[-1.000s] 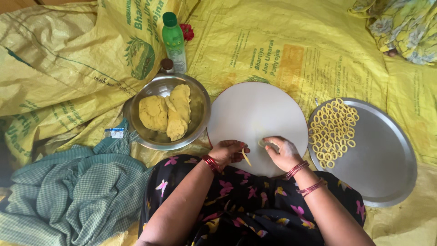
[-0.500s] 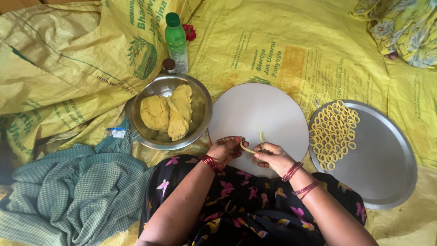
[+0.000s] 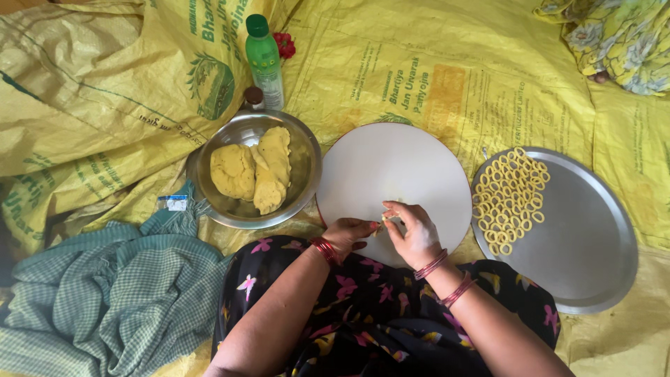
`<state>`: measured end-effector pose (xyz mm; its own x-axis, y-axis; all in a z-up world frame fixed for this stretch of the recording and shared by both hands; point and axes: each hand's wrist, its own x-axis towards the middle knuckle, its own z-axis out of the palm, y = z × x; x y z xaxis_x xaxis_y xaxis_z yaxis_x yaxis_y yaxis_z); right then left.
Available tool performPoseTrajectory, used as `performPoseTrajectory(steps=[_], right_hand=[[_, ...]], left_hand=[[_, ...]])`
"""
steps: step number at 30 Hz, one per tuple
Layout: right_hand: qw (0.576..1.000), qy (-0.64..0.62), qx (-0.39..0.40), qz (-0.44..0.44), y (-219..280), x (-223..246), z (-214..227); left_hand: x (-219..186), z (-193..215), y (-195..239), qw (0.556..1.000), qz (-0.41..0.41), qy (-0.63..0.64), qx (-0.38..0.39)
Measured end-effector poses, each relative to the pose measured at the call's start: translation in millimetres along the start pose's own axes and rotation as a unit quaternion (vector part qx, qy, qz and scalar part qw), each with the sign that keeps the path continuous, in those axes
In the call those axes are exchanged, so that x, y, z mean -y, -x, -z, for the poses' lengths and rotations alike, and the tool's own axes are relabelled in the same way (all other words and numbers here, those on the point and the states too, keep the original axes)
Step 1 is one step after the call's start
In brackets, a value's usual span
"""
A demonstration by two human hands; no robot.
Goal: The person rolls small pieces of yellow dough into thin strips on a white board, then joins the ends to form rings and places them on a metal tray. The process is repeated continuously with dough taken from a metal bowl.
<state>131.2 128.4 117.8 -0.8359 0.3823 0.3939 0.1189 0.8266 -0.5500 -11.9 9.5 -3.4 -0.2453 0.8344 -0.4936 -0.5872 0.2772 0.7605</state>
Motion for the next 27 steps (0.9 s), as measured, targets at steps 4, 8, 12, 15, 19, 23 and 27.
performPoseTrajectory(steps=[4,8,12,15,19,23,27], right_hand=[[0.996,0.048,0.008,0.078,-1,20,6],[0.987,0.068,0.004,0.146,2,27,7],[0.998,0.016,0.030,0.053,3,21,1],[0.990,-0.136,0.009,-0.023,6,6,-5],[0.957,-0.230,0.003,-0.178,9,-27,-5],[0.915,-0.306,0.044,-0.258,9,-56,-7],[0.889,-0.347,0.090,-0.284,12,-67,-11]], left_hand=[[1,2,-1,1.000,0.004,0.023,-0.004],[-4,2,3,0.998,0.001,0.058,-0.007],[-14,-1,12,0.998,0.003,0.056,0.001],[-20,-3,16,0.999,-0.005,0.030,0.033],[-20,-5,18,0.998,-0.005,0.051,0.039],[-17,-2,14,0.997,-0.019,0.052,0.051],[-11,0,10,0.996,-0.017,0.075,0.051]])
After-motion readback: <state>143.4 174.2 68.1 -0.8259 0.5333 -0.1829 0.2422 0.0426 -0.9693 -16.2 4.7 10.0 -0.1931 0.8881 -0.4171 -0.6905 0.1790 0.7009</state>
